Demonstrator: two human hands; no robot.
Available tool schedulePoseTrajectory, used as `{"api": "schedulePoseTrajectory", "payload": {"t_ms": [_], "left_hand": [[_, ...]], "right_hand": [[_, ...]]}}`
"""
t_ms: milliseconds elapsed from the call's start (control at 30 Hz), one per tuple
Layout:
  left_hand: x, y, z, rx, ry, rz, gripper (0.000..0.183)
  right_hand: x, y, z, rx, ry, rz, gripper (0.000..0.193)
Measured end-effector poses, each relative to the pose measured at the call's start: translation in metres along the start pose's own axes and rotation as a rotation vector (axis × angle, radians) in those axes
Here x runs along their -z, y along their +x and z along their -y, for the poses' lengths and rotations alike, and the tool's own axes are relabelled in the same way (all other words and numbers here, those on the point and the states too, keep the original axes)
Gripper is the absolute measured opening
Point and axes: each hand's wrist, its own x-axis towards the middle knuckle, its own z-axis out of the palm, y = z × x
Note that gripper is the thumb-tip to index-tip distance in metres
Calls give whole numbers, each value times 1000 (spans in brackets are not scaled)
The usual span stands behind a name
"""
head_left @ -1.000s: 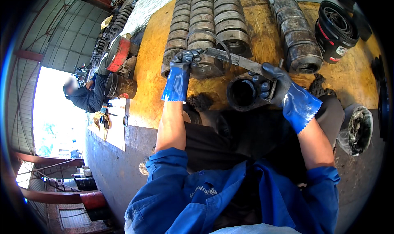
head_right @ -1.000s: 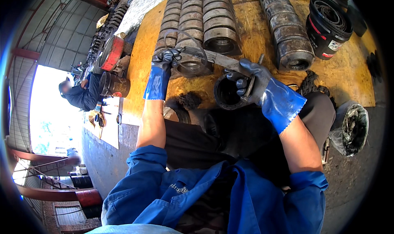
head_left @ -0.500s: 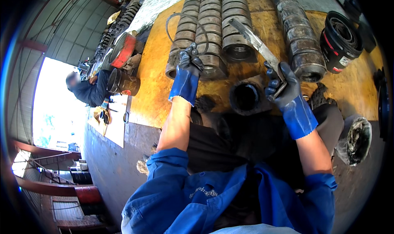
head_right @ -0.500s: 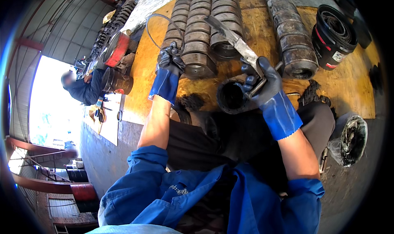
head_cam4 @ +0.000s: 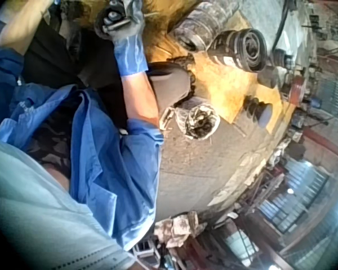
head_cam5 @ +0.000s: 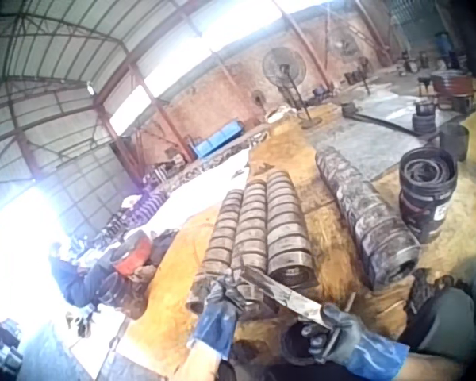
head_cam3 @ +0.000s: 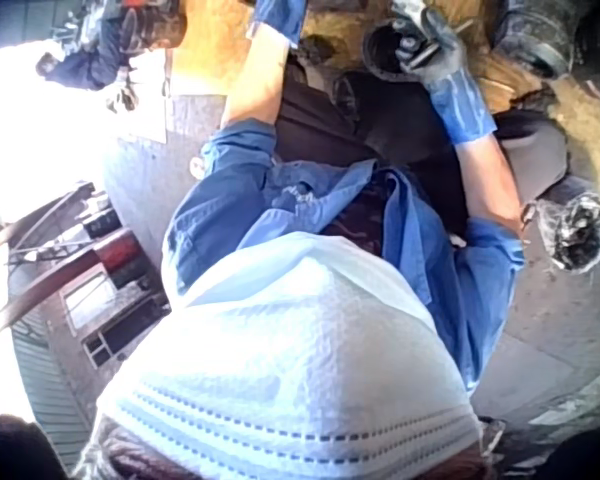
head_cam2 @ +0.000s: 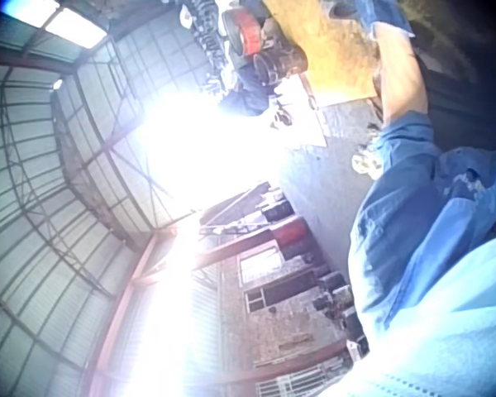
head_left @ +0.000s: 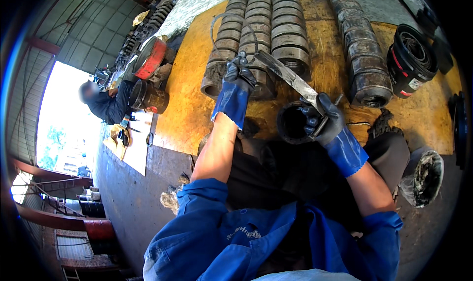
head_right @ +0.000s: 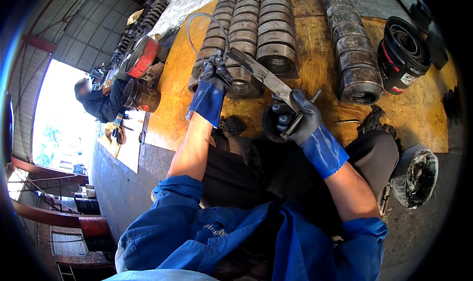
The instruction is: The person uses a scraper to clean grease and debris from metal cylindrical components on a workbench, then applies fresh grease to a ring and internal groove of a part.
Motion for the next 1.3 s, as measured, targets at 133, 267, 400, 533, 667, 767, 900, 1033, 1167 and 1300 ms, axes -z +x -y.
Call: {"api": "schedulePoseTrajectory", "payload": {"t_ms": [133,267,400,533,667,767,900,1033,1167,1300], "left_hand": [[-3,-8,8,13,80,8,26],[-6,-6,4,5,202,-36,26],[4,-1,-8,46,293,7,19],[-7,-5,3,-19,452,-167,24],[-12,-16,10,-34,697,-214,18],[4,-7,-3,-64,659,-158,17],[-5,-14,6,-91,495,-162,18],[-14,-28,14,-147,398,-199,16],[-11,-23,11,-153,407,-192,15],[-3,-14,0,-85,456,-90,14]], "right_hand": [[4,-1,7,3,11,-1,39],[5,1,8,22,31,-13,44],[3,2,11,29,47,52,50],[8,-1,25,36,84,135,54],[3,-2,31,75,96,81,45],[4,-3,34,83,91,138,47],[9,-6,24,16,33,122,53],[-2,3,2,2,40,-76,41],[-3,0,2,-70,1,-54,40],[16,9,11,-29,-48,-105,45]]}}
